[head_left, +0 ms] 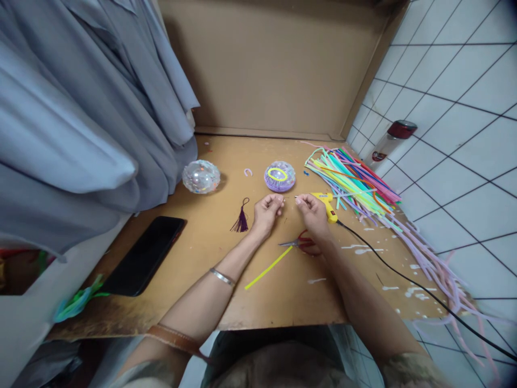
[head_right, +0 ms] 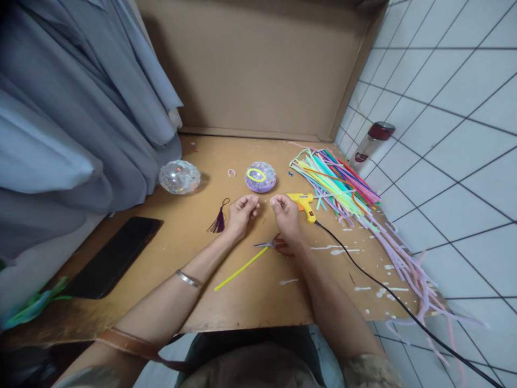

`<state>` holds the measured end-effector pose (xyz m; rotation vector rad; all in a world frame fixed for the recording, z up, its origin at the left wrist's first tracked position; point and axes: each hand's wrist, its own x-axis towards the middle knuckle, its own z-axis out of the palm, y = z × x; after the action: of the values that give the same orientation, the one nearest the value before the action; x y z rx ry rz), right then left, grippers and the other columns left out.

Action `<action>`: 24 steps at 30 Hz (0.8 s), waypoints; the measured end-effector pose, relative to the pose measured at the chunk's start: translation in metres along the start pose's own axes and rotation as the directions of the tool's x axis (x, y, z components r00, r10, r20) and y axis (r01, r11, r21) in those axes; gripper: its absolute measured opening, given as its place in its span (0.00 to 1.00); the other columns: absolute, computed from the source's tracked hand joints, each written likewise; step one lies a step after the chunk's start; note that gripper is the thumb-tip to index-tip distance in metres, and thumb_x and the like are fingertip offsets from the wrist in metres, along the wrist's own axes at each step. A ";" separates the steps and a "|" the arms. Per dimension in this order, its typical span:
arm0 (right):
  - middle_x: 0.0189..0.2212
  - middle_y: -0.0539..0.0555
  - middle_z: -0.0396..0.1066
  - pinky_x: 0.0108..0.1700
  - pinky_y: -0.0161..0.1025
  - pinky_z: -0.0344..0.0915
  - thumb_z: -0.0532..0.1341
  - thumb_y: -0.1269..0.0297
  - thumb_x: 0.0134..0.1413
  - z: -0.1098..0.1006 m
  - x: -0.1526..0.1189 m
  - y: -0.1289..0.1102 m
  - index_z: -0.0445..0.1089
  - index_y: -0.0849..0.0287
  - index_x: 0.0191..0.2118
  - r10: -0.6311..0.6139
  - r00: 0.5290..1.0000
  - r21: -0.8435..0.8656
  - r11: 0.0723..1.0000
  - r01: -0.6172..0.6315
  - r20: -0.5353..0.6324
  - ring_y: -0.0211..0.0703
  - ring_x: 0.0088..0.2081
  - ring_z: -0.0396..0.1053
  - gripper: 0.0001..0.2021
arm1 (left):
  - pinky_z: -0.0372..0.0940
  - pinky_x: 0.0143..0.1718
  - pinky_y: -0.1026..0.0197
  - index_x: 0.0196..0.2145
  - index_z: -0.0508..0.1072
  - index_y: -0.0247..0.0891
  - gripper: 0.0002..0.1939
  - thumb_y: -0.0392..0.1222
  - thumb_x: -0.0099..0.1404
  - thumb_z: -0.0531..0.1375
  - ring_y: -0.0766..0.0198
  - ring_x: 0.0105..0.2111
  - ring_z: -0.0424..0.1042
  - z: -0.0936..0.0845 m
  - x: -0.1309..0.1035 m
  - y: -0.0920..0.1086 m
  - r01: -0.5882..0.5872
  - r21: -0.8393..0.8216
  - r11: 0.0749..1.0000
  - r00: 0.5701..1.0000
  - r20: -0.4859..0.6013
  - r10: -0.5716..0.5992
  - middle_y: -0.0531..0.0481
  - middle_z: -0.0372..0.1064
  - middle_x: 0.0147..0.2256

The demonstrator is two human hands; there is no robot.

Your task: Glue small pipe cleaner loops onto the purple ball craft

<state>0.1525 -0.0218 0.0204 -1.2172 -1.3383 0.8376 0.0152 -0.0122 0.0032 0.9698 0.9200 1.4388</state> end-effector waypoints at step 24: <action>0.33 0.54 0.73 0.44 0.45 0.58 0.57 0.61 0.63 0.003 -0.014 -0.004 0.72 0.55 0.34 -0.370 0.928 -0.557 0.761 0.332 0.047 0.47 0.38 0.69 0.09 | 0.55 0.27 0.65 0.26 0.73 0.36 0.17 0.53 0.55 0.69 0.71 0.22 0.57 0.000 -0.008 0.006 -0.109 0.159 0.981 0.993 0.054 0.101 0.56 0.62 0.20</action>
<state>0.1471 -0.0353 0.0206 -1.3494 -1.7580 0.1210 0.0135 -0.0209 0.0084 1.1827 0.9758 1.4400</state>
